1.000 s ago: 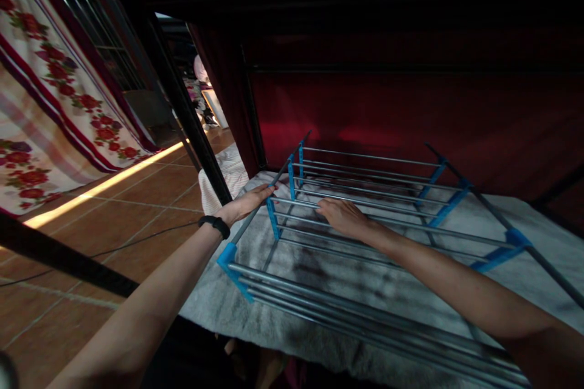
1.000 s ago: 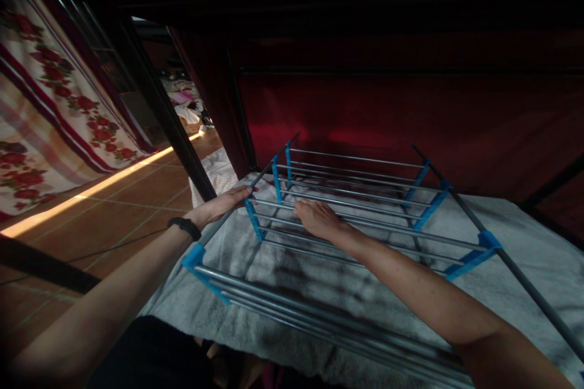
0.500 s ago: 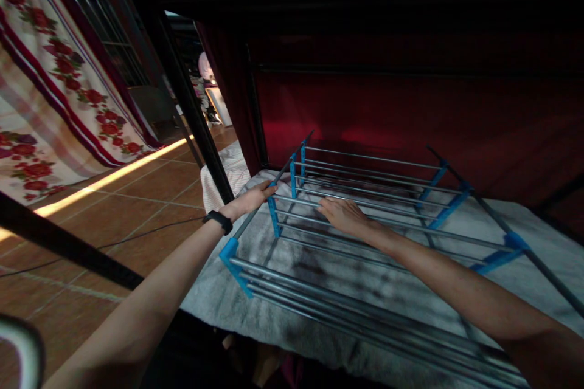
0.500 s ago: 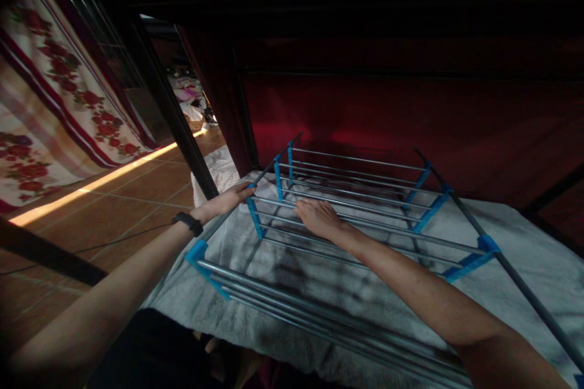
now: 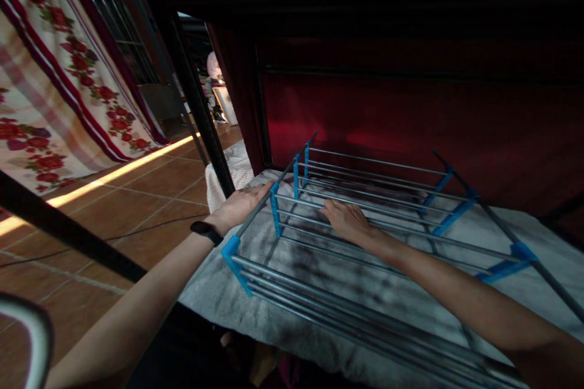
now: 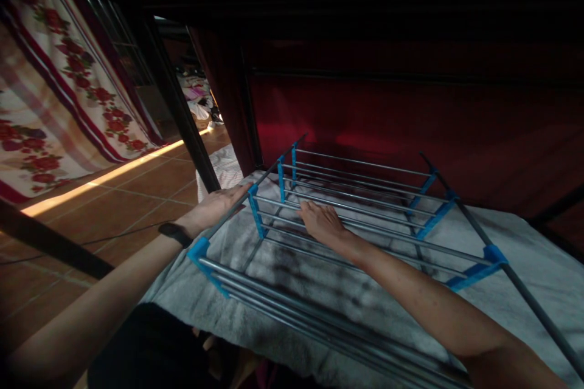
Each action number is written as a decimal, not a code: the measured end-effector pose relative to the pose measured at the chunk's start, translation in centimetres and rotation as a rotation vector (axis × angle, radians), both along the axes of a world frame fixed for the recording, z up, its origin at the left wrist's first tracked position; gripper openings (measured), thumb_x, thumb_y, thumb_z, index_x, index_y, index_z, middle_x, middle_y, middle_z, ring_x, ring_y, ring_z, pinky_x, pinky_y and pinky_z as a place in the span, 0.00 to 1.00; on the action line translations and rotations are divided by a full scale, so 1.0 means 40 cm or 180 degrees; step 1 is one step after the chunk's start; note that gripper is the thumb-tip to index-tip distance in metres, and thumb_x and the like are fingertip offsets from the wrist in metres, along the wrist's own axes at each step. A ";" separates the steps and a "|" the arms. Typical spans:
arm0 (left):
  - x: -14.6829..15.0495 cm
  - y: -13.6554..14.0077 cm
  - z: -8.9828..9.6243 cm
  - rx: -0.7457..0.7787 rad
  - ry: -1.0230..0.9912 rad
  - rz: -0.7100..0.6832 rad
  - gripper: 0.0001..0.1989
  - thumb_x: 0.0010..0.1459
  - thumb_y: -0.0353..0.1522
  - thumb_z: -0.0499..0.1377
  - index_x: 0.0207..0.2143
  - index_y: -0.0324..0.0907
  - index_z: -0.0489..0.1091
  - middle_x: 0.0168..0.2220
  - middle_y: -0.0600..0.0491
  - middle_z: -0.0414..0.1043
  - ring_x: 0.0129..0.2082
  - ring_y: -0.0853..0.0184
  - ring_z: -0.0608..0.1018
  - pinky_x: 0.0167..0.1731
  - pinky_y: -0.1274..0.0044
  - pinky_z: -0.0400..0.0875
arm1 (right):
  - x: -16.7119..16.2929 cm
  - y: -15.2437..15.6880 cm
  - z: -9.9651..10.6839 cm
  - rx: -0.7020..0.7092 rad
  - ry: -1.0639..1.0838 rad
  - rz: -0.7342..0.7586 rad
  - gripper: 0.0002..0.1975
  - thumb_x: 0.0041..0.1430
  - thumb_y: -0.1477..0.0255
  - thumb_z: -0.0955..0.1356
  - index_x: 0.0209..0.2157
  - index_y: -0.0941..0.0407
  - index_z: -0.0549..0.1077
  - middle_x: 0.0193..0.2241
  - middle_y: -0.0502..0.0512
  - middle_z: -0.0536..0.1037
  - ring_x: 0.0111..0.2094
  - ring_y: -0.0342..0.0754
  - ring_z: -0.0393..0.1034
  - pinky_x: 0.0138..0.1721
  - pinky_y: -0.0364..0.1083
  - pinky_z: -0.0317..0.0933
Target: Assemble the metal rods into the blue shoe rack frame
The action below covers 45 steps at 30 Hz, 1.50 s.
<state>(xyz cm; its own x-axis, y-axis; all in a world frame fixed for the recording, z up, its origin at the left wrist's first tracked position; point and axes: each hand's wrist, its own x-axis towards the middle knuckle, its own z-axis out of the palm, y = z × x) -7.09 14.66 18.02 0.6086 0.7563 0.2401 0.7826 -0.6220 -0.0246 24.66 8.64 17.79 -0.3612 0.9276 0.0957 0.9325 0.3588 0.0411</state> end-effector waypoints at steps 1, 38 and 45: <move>0.000 0.001 -0.011 -0.0022 -0.0122 -0.0013 0.33 0.66 0.38 0.52 0.69 0.42 0.46 0.61 0.38 0.66 0.57 0.55 0.73 0.55 0.65 0.69 | 0.000 0.000 -0.001 0.0000 0.0002 0.0000 0.17 0.74 0.62 0.54 0.49 0.54 0.68 0.47 0.59 0.78 0.45 0.53 0.74 0.40 0.46 0.60; 0.016 0.044 -0.026 -0.1440 -0.2302 0.0220 0.39 0.56 0.52 0.60 0.65 0.43 0.61 0.62 0.45 0.67 0.62 0.52 0.69 0.62 0.64 0.62 | 0.004 0.001 0.010 -0.0107 0.0172 0.0011 0.17 0.73 0.62 0.55 0.50 0.54 0.68 0.48 0.59 0.77 0.47 0.54 0.73 0.45 0.49 0.63; 0.084 0.073 0.010 -0.3002 -0.3631 0.0795 0.26 0.59 0.47 0.61 0.52 0.37 0.69 0.45 0.47 0.80 0.42 0.63 0.80 0.46 0.69 0.77 | 0.025 -0.019 -0.005 0.0106 0.0164 0.0073 0.17 0.73 0.62 0.56 0.52 0.56 0.67 0.51 0.62 0.75 0.50 0.57 0.71 0.47 0.53 0.64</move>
<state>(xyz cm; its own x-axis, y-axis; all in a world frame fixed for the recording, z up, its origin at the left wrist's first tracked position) -3.71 17.59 18.41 0.2710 0.9527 -0.1377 0.1899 0.0874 0.9779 25.67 7.89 17.61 -0.3759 0.9152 0.1454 0.9253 0.3792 0.0054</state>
